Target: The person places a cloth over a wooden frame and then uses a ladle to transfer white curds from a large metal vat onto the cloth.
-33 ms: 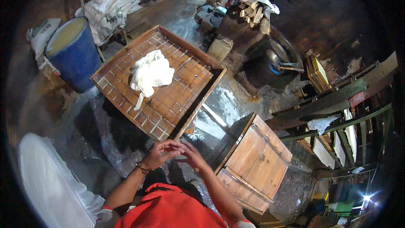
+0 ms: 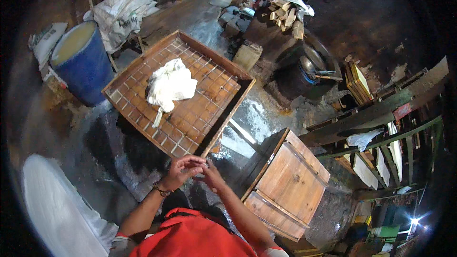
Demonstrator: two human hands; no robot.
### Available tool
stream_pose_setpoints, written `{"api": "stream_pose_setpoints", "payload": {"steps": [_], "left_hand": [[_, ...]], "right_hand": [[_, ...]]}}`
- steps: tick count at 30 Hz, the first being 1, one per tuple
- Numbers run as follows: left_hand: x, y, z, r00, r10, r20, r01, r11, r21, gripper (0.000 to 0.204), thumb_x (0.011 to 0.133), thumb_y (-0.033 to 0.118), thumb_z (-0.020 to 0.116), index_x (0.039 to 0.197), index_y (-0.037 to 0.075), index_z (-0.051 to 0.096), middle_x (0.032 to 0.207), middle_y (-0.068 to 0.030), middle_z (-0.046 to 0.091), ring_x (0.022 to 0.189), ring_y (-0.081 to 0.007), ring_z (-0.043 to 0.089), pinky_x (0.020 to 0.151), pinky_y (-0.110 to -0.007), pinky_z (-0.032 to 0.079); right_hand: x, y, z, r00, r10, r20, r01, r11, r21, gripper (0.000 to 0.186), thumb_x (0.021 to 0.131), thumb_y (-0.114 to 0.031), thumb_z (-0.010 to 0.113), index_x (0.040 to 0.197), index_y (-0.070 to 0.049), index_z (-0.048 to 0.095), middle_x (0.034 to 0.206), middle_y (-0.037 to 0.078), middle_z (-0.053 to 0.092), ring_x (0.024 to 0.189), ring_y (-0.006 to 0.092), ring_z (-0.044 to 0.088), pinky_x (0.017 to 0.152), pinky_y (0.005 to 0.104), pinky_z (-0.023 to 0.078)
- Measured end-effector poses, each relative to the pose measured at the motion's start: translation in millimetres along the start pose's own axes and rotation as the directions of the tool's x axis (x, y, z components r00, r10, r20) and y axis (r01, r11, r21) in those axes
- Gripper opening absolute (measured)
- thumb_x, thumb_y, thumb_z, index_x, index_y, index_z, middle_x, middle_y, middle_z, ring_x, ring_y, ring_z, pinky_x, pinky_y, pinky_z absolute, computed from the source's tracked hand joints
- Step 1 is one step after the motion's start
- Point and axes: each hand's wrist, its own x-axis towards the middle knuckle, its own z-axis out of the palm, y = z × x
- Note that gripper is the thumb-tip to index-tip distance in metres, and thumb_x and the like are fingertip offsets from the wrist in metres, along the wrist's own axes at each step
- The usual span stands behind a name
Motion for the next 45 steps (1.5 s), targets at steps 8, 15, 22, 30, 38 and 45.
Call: {"api": "stream_pose_setpoints", "payload": {"steps": [8, 15, 22, 30, 38, 45], "left_hand": [[79.2, 74.1, -81.9, 0.977, 0.178, -0.115, -0.159, 0.974, 0.16, 0.032, 0.084, 0.009, 0.064, 0.114, -0.001, 0.055, 0.11, -0.0097, 0.061, 0.099, -0.0152, 0.059, 0.089, -0.031, 0.047], [135.1, 85.7, -242.4, 0.723, 0.606, -0.332, 0.23, 0.241, 0.943, 0.069, 0.071, 0.03, 0.077, 0.125, 0.001, 0.046, 0.116, -0.0201, 0.054, 0.105, -0.0301, 0.055, 0.091, -0.04, 0.043], [197.0, 48.4, -344.5, 0.839, -0.349, -0.417, 0.544, 0.546, 0.638, 0.083, 0.075, 0.042, 0.071, 0.133, -0.008, 0.039, 0.124, -0.0194, 0.054, 0.108, -0.0254, 0.053, 0.094, -0.033, 0.04], [188.1, 7.2, -412.9, 0.896, -0.274, -0.349, 0.412, 0.805, 0.426, 0.051, 0.074, 0.03, 0.072, 0.113, 0.0, 0.059, 0.096, -0.006, 0.062, 0.086, -0.0204, 0.058, 0.083, -0.035, 0.042], [197.4, 33.7, -387.8, 0.906, -0.381, -0.182, 0.41, 0.898, 0.161, 0.033, 0.069, 0.022, 0.073, 0.095, 0.005, 0.06, 0.083, -0.0019, 0.059, 0.074, -0.0146, 0.058, 0.063, -0.029, 0.044], [226.6, 56.7, -360.4, 0.916, -0.386, 0.112, 0.392, 0.919, -0.039, 0.032, 0.072, 0.014, 0.068, 0.101, 0.002, 0.061, 0.084, -0.0033, 0.061, 0.071, -0.0169, 0.059, 0.063, -0.031, 0.048]], "right_hand": [[36.6, 41.9, 25.2, 0.949, -0.152, -0.276, 0.127, 0.986, -0.107, 0.025, 0.078, -0.015, 0.061, 0.099, -0.003, 0.055, 0.086, 0.003, 0.057, 0.079, 0.0137, 0.056, 0.069, 0.0261, 0.044], [-70.2, 13.9, -62.8, 0.94, 0.131, -0.314, -0.225, 0.932, -0.285, 0.031, 0.074, -0.019, 0.069, 0.098, -0.003, 0.057, 0.078, 0.005, 0.055, 0.065, 0.0139, 0.05, 0.056, 0.0294, 0.04], [-24.8, -84.1, -89.3, 0.902, -0.231, -0.364, 0.094, 0.93, -0.356, 0.036, 0.075, -0.01, 0.064, 0.11, -0.002, 0.056, 0.092, 0.005, 0.06, 0.083, 0.0157, 0.056, 0.072, 0.0321, 0.047], [-12.8, -78.7, -89.5, 0.821, -0.312, -0.477, 0.15, 0.926, -0.347, 0.033, 0.071, -0.01, 0.061, 0.103, -0.004, 0.058, 0.076, 0.001, 0.057, 0.067, 0.0111, 0.054, 0.06, 0.0264, 0.044], [-92.0, -104.2, -24.6, 0.742, -0.302, -0.598, 0.14, 0.943, -0.302, 0.045, 0.068, -0.006, 0.062, 0.112, 0.0, 0.056, 0.09, 0.008, 0.062, 0.073, 0.0167, 0.058, 0.066, 0.0291, 0.048], [-91.6, -44.8, 6.8, 0.578, -0.372, -0.726, 0.171, 0.926, -0.337, 0.04, 0.068, -0.011, 0.057, 0.108, -0.003, 0.057, 0.081, 0.004, 0.059, 0.067, 0.0139, 0.055, 0.061, 0.0282, 0.045]]}}
